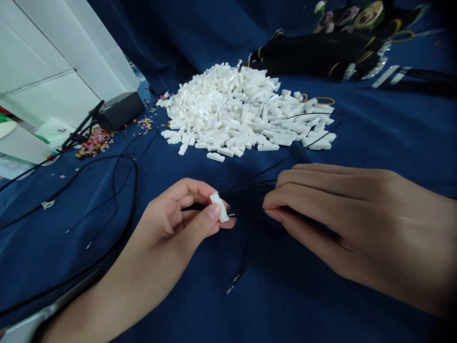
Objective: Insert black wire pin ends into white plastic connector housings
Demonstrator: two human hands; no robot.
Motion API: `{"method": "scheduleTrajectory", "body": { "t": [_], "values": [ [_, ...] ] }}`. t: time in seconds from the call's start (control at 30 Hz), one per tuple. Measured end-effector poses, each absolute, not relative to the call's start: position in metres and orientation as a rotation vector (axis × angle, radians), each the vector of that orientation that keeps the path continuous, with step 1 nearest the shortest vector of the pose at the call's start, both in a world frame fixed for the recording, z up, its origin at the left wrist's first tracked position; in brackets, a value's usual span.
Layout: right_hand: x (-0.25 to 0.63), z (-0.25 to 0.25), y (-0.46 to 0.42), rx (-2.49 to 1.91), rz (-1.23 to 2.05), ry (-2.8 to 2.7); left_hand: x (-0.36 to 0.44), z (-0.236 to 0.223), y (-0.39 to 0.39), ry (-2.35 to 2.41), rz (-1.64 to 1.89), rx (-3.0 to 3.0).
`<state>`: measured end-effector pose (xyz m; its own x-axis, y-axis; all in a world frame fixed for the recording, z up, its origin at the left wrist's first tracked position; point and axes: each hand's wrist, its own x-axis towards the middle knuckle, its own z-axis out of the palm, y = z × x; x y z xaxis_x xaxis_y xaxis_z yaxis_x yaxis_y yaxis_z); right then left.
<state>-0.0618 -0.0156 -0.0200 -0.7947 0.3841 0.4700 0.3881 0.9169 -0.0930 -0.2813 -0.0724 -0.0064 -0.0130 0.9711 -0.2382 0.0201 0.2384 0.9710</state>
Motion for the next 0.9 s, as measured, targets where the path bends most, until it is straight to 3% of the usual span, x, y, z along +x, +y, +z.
{"method": "scheduleTrajectory", "body": {
  "t": [0.37, 0.6, 0.9],
  "values": [
    [-0.063, -0.020, -0.017, -0.594, -0.053, -2.539, -0.277, -0.004, -0.072, 1.375, 1.025, 1.055],
    [-0.074, -0.019, -0.024, -0.628, 0.117, -2.528, -0.276, -0.004, -0.074, 1.387, 1.036, 1.003],
    [-0.085, -0.016, -0.026, -0.380, -0.175, -2.585, -0.270, 0.000, -0.076, 1.422, 1.016, 1.076]
  ]
}}
